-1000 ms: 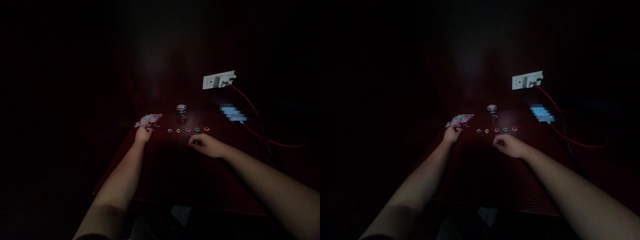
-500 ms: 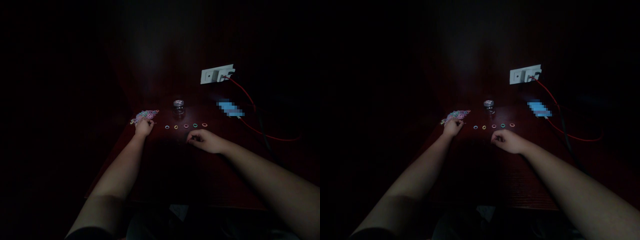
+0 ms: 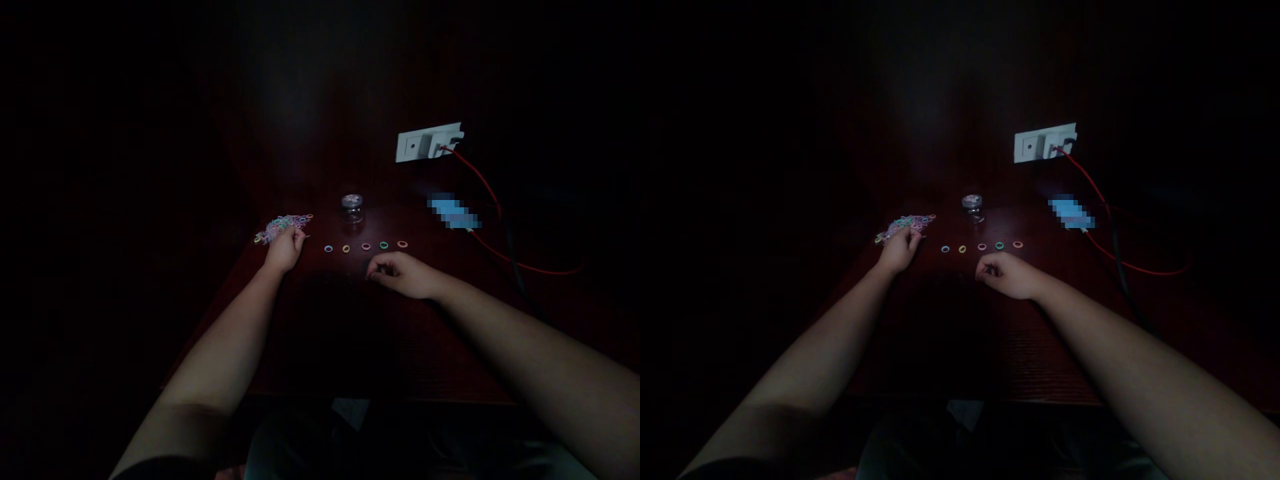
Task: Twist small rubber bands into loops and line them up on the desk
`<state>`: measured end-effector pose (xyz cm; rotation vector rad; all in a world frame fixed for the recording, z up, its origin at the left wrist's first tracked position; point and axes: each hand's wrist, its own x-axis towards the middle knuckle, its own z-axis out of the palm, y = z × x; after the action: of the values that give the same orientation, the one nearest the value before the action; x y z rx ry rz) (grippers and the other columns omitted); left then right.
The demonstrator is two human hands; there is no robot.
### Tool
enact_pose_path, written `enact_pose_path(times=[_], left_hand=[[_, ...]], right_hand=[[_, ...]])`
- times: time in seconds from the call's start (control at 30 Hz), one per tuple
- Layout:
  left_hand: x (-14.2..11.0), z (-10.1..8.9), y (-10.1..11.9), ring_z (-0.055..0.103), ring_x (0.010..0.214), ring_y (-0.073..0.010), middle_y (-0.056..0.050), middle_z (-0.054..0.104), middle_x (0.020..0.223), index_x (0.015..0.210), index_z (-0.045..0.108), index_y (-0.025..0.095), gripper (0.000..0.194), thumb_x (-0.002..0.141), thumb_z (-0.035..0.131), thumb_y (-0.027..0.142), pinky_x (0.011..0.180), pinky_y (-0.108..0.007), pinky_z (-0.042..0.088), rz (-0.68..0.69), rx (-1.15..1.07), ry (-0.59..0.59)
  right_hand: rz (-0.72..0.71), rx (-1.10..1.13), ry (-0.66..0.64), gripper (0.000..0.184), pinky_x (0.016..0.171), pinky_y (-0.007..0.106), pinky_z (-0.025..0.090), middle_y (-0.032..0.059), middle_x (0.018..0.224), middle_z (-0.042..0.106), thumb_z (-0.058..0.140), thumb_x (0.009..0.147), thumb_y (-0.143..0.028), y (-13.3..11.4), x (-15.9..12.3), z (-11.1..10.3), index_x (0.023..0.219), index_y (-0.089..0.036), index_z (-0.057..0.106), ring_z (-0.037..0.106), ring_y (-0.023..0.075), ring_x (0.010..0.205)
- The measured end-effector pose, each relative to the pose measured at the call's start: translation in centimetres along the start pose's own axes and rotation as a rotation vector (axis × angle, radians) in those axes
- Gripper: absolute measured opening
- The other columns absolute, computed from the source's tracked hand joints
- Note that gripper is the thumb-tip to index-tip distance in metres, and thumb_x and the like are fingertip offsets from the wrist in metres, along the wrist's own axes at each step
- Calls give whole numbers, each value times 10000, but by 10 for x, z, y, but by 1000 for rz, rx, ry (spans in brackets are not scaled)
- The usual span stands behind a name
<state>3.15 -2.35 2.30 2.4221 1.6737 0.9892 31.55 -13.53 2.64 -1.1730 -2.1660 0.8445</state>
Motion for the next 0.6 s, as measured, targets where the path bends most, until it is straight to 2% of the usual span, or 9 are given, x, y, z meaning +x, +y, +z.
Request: enact_pose_path(times=[0.07,0.13,0.23,0.33,0.43,0.5,0.6], left_hand=[[-7,-4,19,588,768,-175,-44,651,834,880,609,179,175,895,481,297,765,-292,459,82,-112,21],[-14,-3,45,592,757,-152,-31,654,838,878,617,178,166,887,507,303,750,-272,465,157,-237,42],[-25,7,88,607,736,-128,-20,670,829,885,630,177,162,883,530,304,719,-246,481,159,-433,97],[-33,19,121,624,720,-114,-18,687,815,887,644,169,138,871,550,268,681,-223,494,163,-613,55],[-39,25,132,635,717,-110,-12,703,819,877,667,178,114,848,592,258,692,-223,504,190,-661,-22],[-41,26,129,640,717,-113,-11,706,812,868,675,181,104,840,605,252,695,-228,511,171,-664,-36],[-42,26,122,646,720,-115,-12,708,811,871,676,181,100,839,606,244,695,-233,520,147,-668,-47]], right_hand=[[-30,30,29,130,521,233,369,-7,654,574,543,820,-259,1,0,1,849,-158,620,473,99,557],[-82,73,99,184,528,226,384,12,772,615,557,816,-243,1,0,2,983,-168,584,488,98,589],[-151,89,237,362,512,218,379,21,868,629,570,817,-220,-4,-1,0,1169,-191,489,477,89,575],[-188,76,366,355,505,223,373,13,844,616,572,827,-227,-9,-2,-4,1171,-190,496,456,87,555],[-186,65,449,244,506,229,370,7,792,599,561,847,-253,-11,-2,-5,1081,-185,555,445,92,554],[-178,27,453,158,530,236,379,11,767,600,548,854,-248,-10,-2,-6,988,-181,599,463,101,578],[-169,-11,441,122,556,245,389,19,763,614,542,850,-228,-7,-2,-5,923,-176,624,488,112,608]])
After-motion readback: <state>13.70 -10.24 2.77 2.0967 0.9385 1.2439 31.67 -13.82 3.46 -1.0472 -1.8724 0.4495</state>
